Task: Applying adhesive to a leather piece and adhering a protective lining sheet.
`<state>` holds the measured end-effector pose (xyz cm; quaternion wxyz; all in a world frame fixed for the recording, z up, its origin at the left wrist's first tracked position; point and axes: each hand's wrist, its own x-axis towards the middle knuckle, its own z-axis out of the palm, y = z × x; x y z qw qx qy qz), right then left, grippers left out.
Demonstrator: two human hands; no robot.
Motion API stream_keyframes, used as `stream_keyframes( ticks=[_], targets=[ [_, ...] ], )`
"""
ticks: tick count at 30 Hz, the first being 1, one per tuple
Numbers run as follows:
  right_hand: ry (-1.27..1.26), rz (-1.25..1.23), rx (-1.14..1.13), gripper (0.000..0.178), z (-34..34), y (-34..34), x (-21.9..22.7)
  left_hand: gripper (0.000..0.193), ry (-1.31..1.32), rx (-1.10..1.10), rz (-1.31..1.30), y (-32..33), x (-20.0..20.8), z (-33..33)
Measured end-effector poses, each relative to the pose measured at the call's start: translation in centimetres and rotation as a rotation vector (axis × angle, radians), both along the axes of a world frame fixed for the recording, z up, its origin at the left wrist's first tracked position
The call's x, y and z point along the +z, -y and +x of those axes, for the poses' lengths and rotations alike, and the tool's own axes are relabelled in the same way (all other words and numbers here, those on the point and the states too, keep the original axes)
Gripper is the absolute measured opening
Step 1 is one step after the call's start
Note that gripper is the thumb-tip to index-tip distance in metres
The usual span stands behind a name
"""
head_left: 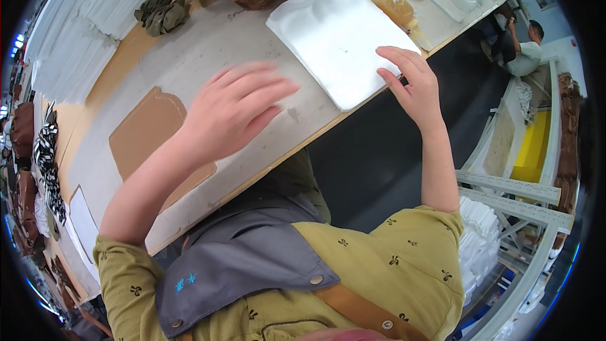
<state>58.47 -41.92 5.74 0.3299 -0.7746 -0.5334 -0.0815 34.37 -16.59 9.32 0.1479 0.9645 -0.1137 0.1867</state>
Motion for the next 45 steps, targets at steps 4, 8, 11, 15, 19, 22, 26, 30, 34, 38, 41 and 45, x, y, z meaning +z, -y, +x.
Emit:
stream_keyframes(
  ticks=[4,8,11,15,19,22,26,30,34,38,41,45],
  targets=[
    [0.146,0.040,-0.088,0.037,0.3,0.6,-0.4,0.056,0.018,0.145,0.130,0.9,-3.3,8.3],
    [0.161,0.063,-0.284,0.038,1.3,4.2,-0.9,0.064,-0.215,0.236,-0.021,6.9,-6.3,12.4],
    [0.042,0.093,-0.385,0.027,2.3,6.5,-1.7,0.058,-0.556,-0.927,-0.341,12.8,-3.1,9.2],
    [-0.010,0.149,-0.416,0.021,2.1,7.5,-2.2,0.053,-0.037,-0.724,-0.312,12.0,-3.2,11.3],
    [0.008,0.222,-0.411,0.019,1.7,6.7,-2.2,0.064,0.213,0.420,0.533,7.3,-7.1,16.3],
    [-0.045,0.276,-0.372,0.019,1.6,5.2,-2.8,0.058,-0.151,-0.549,-0.246,11.1,-3.0,10.2],
    [0.008,0.216,-0.187,0.021,0.8,2.3,-2.4,0.037,-0.324,-0.879,-0.397,11.4,-1.2,6.8],
    [0.062,0.156,-0.082,0.020,0.5,-1.0,-1.4,0.033,-0.124,-0.449,-0.256,7.6,-4.0,7.2],
    [0.119,0.004,-0.017,0.011,1.7,-2.0,-1.3,0.039,0.031,-0.248,-0.262,5.6,-4.2,7.4],
    [-0.062,0.011,0.134,0.011,1.3,-0.3,0.5,0.040,0.034,-0.193,-0.170,4.5,-4.3,7.4],
    [-0.595,-0.096,0.546,0.016,3.4,3.8,0.7,0.035,0.055,-0.199,-0.050,3.9,-5.3,7.4],
    [-0.275,-0.039,0.141,0.024,-0.2,2.6,0.3,0.031,0.091,-0.182,0.064,3.9,-6.3,7.2]
  ],
)
